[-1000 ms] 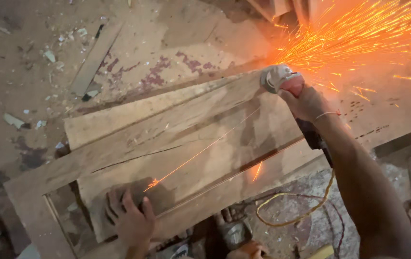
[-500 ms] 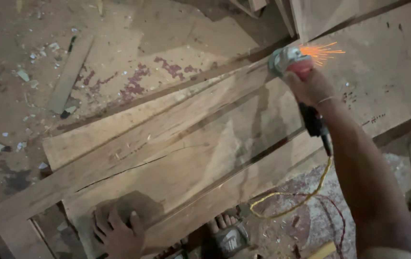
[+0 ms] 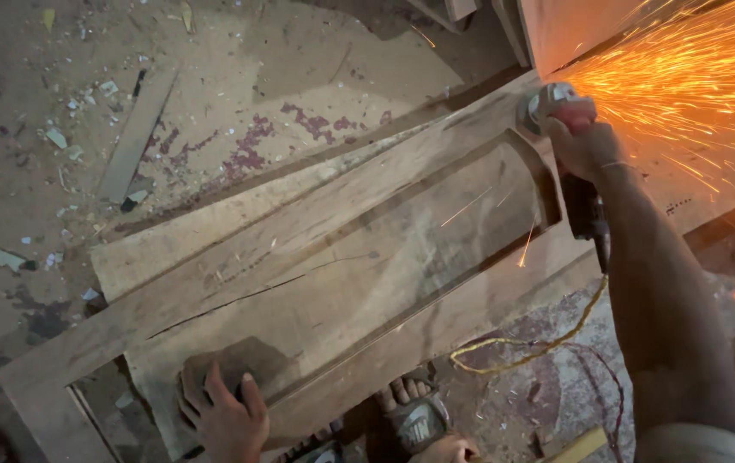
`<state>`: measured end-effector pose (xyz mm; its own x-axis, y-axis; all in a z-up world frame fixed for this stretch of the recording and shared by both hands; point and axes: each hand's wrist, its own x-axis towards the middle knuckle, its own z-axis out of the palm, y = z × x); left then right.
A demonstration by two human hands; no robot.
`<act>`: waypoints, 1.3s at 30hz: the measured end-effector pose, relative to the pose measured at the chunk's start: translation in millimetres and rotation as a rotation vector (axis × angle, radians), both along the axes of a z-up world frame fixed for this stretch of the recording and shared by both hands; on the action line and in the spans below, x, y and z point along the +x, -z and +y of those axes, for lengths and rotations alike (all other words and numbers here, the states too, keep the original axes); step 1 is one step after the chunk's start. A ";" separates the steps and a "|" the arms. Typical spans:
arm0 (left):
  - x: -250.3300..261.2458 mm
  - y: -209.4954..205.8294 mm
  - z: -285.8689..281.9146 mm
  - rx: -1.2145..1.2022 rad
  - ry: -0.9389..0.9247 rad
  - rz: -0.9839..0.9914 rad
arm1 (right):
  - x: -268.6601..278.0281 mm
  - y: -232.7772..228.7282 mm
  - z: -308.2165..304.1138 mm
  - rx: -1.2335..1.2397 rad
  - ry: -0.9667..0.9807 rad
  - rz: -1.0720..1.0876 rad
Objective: The person uses a handheld angle grinder with a sanding disc to smooth the surface of a wooden frame. They move the tool along the edges and flat surfaces, generating sparks and wood dust.
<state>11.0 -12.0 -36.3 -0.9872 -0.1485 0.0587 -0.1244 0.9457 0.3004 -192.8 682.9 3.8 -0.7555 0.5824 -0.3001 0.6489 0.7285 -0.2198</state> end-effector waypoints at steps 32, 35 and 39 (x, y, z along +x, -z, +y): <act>-3.0 14.2 -2.7 -0.090 -0.045 -0.184 | -0.7 -38.7 -31.5 -0.177 -0.040 0.174; 1.4 19.1 -8.8 -0.123 -0.003 -0.121 | -16.0 -41.7 -49.1 -0.120 -0.116 0.022; 3.7 15.0 -2.5 0.018 -0.032 -0.051 | 13.0 -39.0 -82.9 -0.217 -0.613 0.396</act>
